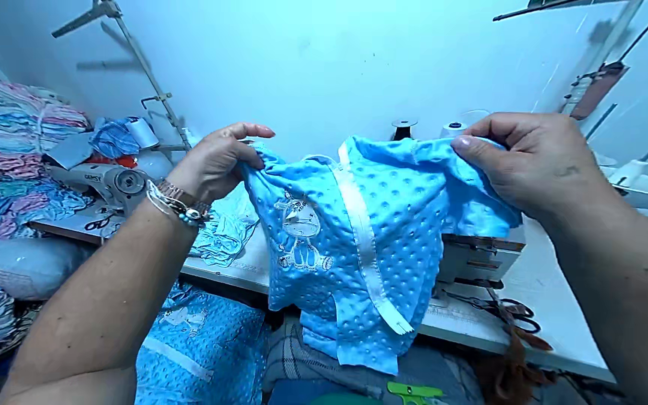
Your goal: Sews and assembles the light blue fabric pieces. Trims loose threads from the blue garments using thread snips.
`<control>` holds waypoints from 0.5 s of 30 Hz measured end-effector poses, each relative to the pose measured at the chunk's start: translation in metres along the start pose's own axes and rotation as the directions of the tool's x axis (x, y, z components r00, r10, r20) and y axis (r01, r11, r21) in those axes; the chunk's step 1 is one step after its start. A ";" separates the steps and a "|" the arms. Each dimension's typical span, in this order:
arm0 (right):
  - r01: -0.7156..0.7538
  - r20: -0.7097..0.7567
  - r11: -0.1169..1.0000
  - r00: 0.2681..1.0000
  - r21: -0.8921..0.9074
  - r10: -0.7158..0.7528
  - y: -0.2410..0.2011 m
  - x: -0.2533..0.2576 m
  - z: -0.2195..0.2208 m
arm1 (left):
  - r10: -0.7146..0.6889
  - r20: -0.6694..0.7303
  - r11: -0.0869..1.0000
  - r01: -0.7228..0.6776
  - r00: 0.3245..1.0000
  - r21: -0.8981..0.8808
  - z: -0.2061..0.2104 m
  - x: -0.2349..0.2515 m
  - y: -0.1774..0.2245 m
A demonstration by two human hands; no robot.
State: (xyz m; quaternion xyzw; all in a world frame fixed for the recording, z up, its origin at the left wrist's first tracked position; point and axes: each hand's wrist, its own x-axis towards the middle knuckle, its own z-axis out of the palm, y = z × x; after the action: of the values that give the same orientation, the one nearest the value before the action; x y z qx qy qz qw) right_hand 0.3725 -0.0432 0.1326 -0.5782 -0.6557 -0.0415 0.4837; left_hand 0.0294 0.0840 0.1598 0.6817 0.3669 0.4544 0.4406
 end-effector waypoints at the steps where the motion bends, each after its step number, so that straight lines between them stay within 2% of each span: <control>1: 0.049 0.036 0.999 0.998 0.019 -0.050 0.000 0.003 -0.003 | 0.019 -0.004 0.998 -0.018 1.000 0.057 -0.005 0.000 0.000; 3: 0.134 0.132 0.990 0.981 0.052 -0.140 0.001 0.011 -0.016 | 0.182 -0.075 0.966 -0.163 0.980 0.202 -0.018 -0.003 0.003; 5: 0.185 0.239 0.981 0.957 -0.056 -0.167 -0.002 0.016 -0.036 | 0.423 -0.096 0.859 -0.365 0.901 0.359 -0.034 -0.017 0.004; 7: 0.268 0.304 0.922 0.936 -0.280 -0.180 -0.004 0.017 -0.055 | 0.583 -0.045 0.657 -0.437 0.812 0.614 -0.041 -0.047 -0.002; 9: 0.364 0.312 0.840 0.917 -0.403 -0.248 0.000 0.016 -0.062 | 0.559 0.111 0.410 -0.390 0.822 0.824 -0.026 -0.088 -0.021; 10: 0.397 0.318 0.810 0.907 -0.432 -0.275 0.004 0.017 -0.061 | 0.434 0.200 0.317 -0.356 0.878 0.879 -0.013 -0.107 -0.039; 11: 0.432 0.331 0.789 0.893 -0.437 -0.306 0.010 0.017 -0.055 | 0.216 0.261 0.243 -0.310 0.941 0.919 0.001 -0.123 -0.058; 12: 0.446 0.350 0.798 0.882 -0.406 -0.316 0.015 0.016 -0.046 | -0.053 0.298 0.191 -0.283 0.953 0.940 0.014 -0.133 -0.073; 13: 0.438 0.389 0.824 0.873 -0.358 -0.296 0.019 0.015 -0.032 | -0.329 0.301 0.156 -0.262 0.895 0.952 0.025 -0.134 -0.078; 14: 0.402 0.460 0.862 0.856 -0.308 -0.235 0.018 0.013 -0.016 | -0.501 0.295 0.151 -0.254 0.814 0.955 0.035 -0.129 -0.078; 15: 0.351 0.539 0.898 0.826 -0.264 -0.164 0.014 0.011 0.001 | -0.521 0.318 0.184 -0.260 0.792 0.948 0.042 -0.122 -0.072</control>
State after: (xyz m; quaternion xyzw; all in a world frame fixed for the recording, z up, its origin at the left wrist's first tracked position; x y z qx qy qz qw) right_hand 0.3844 -0.0303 0.1328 -0.5501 -0.8137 -0.0719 0.1734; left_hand 0.0227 -0.0121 0.0482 0.8652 0.4730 -0.1629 0.0352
